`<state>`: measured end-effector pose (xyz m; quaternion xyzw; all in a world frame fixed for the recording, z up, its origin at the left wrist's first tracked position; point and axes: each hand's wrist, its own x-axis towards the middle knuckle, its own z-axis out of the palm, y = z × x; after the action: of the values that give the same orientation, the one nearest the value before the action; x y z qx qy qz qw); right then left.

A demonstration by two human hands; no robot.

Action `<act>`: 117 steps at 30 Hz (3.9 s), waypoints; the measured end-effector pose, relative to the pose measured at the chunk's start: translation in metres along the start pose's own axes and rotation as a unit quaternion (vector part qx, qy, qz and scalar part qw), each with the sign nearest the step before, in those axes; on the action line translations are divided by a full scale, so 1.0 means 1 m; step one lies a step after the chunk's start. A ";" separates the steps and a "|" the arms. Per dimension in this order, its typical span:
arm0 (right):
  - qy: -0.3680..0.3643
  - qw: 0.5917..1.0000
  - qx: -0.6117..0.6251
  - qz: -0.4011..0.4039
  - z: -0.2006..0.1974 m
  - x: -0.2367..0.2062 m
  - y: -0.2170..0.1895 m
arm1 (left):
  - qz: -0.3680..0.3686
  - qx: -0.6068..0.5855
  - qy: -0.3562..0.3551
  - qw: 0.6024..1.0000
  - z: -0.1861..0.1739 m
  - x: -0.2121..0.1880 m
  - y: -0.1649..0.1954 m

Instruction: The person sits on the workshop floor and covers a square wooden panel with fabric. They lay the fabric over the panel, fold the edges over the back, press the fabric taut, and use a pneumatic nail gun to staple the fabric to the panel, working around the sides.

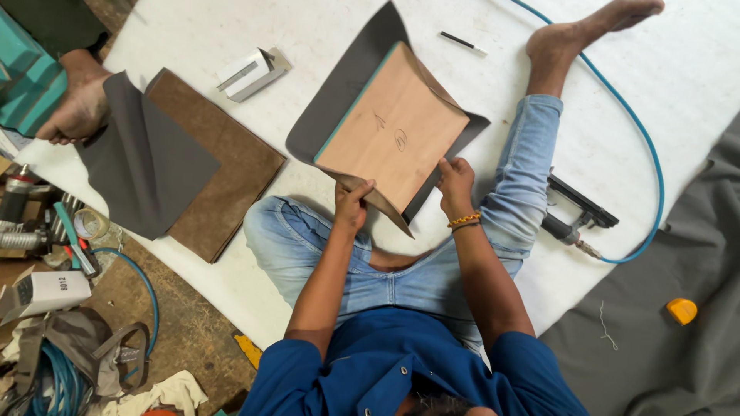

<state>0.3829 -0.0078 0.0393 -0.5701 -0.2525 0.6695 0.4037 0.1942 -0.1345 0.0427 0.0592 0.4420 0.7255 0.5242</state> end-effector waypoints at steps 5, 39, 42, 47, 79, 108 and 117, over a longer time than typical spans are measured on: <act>0.076 0.950 -0.230 -0.199 0.000 -0.001 -0.001 | -0.097 -0.046 0.105 0.989 -0.019 0.004 -0.019; 0.070 0.961 0.022 0.268 -0.012 -0.022 0.039 | 0.015 0.843 -0.117 0.526 0.126 0.191 0.016; 0.132 0.988 0.010 0.074 0.003 -0.011 0.024 | 0.075 0.764 -0.132 0.628 0.111 0.186 0.046; 0.015 0.979 -0.049 -0.199 -0.012 0.033 -0.046 | 0.015 0.496 -0.204 0.844 0.029 0.115 0.109; -0.158 0.958 -0.015 -0.238 -0.025 -0.098 -0.040 | 0.253 0.439 -0.176 0.844 0.089 -0.150 -0.058; -0.094 0.945 -0.136 -0.284 -0.019 -0.092 0.047 | 0.191 0.440 -0.280 0.831 0.072 0.005 -0.075; -0.154 0.970 0.186 -0.004 -0.056 -0.076 0.000 | 0.232 0.621 -0.194 0.723 0.142 -0.027 -0.067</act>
<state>0.4390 -0.0773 0.0693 -0.3741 -0.1844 0.7830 0.4614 0.3320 -0.0707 0.0910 0.6112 0.6550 0.3605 0.2599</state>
